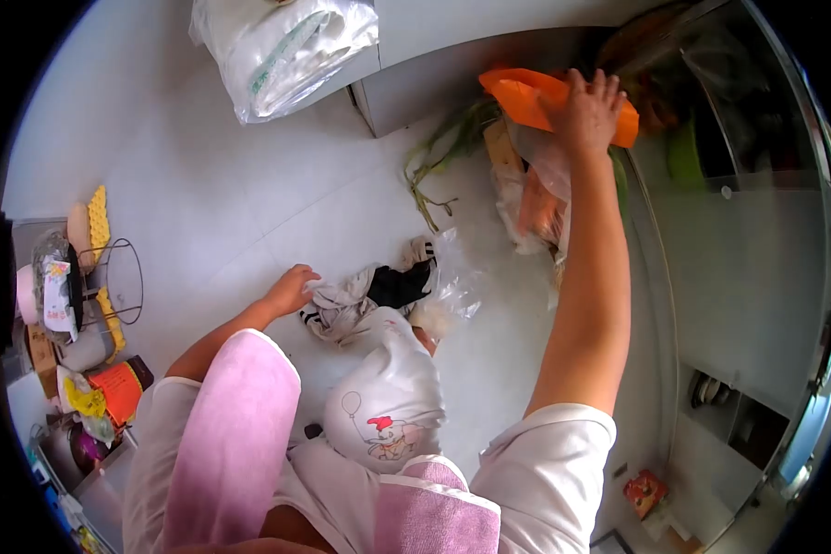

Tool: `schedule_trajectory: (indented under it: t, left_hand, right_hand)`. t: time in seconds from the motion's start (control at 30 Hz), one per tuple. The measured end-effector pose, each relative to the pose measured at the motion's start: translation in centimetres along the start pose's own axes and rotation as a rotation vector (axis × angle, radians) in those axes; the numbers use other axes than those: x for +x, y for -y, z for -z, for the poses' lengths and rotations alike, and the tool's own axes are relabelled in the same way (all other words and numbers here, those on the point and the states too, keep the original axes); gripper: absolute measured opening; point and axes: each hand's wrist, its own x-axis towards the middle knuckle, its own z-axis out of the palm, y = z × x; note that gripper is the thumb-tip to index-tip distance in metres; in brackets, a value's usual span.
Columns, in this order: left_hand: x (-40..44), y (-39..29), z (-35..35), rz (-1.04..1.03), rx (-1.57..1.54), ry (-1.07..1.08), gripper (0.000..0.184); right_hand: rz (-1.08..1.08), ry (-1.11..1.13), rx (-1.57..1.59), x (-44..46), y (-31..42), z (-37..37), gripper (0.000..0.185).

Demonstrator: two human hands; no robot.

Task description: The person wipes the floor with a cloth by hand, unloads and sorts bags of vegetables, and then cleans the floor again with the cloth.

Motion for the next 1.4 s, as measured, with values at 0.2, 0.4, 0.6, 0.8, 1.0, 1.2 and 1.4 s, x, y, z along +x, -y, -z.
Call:
schedule_trajectory:
  t: [0.2,0.4,0.6,0.8,1.0,1.2,1.4]
  left_hand:
    - [6.3,-6.9,0.4,-0.023,-0.310,-0.070,0.037]
    - [18.7,-21.7,7.6,-0.019,-0.854,-0.002,0.073]
    - [25.6,-25.8,9.1,-0.029,-1.351,0.016,0.079]
    - [18.9,-12.5,4.0,0.107,-1.333,-0.320,0.078]
    - [7.3,0.1,2.9,0.390,-1.141,-0.552,0.083]
    - [2.7,5.2,1.0,0.627,-0.994,-0.529,0.082]
    - [1.6,4.7,0.8,0.670,-0.854,-0.537,0.081]
  right_hand:
    - [-0.604,0.213,0.198,6.7,-4.2,-0.3,0.080]
    - [-0.290,0.449,0.519,4.4,-8.6,-8.1,0.048]
    - [-0.238,-0.152,0.957,-13.1,5.3,1.7,0.045]
    - [-0.193,0.538,1.146,-21.3,9.5,-0.7,0.030]
    - [-0.046,-0.006,0.912,-12.5,4.1,-3.0,0.040]
    - [0.045,-0.211,0.369,1.9,2.7,-14.6,0.041]
    - [0.198,0.346,0.588,4.2,12.4,-19.5,0.027]
